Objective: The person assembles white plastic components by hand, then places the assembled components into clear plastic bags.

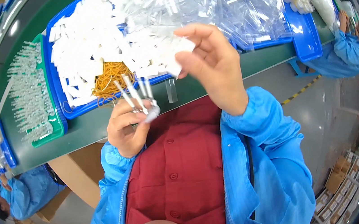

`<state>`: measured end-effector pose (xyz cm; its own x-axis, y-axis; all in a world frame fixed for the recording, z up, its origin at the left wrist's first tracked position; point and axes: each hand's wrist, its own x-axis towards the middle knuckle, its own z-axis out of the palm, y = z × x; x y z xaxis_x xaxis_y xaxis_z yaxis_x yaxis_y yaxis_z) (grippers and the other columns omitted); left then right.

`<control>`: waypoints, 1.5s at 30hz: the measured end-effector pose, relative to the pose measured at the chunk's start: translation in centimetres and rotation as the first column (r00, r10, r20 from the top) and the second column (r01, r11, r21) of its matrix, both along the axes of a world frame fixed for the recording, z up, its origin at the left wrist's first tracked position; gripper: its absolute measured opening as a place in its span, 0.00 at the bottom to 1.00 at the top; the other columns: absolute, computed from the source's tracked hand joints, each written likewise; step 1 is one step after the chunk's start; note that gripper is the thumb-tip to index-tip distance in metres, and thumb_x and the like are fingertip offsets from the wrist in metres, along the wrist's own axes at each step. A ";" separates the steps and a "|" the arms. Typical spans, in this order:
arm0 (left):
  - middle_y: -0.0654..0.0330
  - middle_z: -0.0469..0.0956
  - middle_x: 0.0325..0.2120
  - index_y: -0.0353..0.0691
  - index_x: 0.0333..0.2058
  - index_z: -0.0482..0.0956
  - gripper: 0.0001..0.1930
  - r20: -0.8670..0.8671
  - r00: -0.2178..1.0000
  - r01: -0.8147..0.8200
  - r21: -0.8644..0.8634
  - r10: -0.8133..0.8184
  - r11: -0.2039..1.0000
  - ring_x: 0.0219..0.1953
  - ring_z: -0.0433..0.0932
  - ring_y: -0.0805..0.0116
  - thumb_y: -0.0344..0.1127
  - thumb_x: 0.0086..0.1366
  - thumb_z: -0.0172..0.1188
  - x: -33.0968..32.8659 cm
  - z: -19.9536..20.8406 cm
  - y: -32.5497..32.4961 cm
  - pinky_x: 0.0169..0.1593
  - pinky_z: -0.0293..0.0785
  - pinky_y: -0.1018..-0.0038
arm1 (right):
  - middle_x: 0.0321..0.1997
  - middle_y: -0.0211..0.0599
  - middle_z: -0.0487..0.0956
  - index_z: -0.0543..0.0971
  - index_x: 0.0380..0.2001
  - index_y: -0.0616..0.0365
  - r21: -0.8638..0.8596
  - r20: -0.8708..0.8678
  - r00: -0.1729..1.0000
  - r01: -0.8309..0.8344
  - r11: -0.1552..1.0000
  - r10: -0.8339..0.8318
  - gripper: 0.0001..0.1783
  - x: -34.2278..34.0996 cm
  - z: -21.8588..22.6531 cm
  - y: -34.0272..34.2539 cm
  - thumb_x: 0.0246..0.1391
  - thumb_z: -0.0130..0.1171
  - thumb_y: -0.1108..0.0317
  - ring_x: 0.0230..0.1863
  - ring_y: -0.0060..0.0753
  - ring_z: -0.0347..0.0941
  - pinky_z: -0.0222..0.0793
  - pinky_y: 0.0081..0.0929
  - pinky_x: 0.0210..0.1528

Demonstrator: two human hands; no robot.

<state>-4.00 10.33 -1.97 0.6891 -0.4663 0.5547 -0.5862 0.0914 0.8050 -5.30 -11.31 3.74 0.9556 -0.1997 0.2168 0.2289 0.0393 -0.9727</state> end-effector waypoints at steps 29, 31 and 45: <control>0.48 0.77 0.41 0.38 0.40 0.69 0.17 -0.257 0.962 0.109 0.032 -0.097 0.994 0.42 0.80 0.62 0.14 0.56 0.63 -6.4 -2.2 -8.2 0.46 0.78 0.67 | 0.36 0.28 0.75 0.81 0.50 0.63 0.222 -0.244 0.967 -0.017 0.975 0.073 0.14 -6.4 -5.5 -6.6 0.65 0.56 0.68 0.34 0.17 0.74 0.75 0.18 0.36; 0.50 0.79 0.41 0.40 0.40 0.73 0.19 -0.141 0.990 0.016 0.121 0.001 0.993 0.41 0.80 0.59 0.14 0.53 0.65 -6.2 -2.0 -8.3 0.44 0.78 0.68 | 0.35 0.31 0.76 0.81 0.50 0.61 0.024 -0.144 0.989 0.045 0.999 -0.041 0.14 -6.8 -5.9 -6.2 0.63 0.58 0.73 0.34 0.19 0.74 0.74 0.19 0.35; 0.50 0.81 0.41 0.39 0.39 0.76 0.23 0.274 0.875 -0.445 0.128 0.399 0.886 0.37 0.81 0.53 0.11 0.44 0.66 -6.7 -5.2 -3.3 0.39 0.78 0.66 | 0.42 0.35 0.79 0.81 0.47 0.58 -0.679 0.441 0.886 0.224 0.699 0.144 0.21 -2.7 -7.2 -3.1 0.46 0.64 0.78 0.34 0.36 0.76 0.74 0.30 0.34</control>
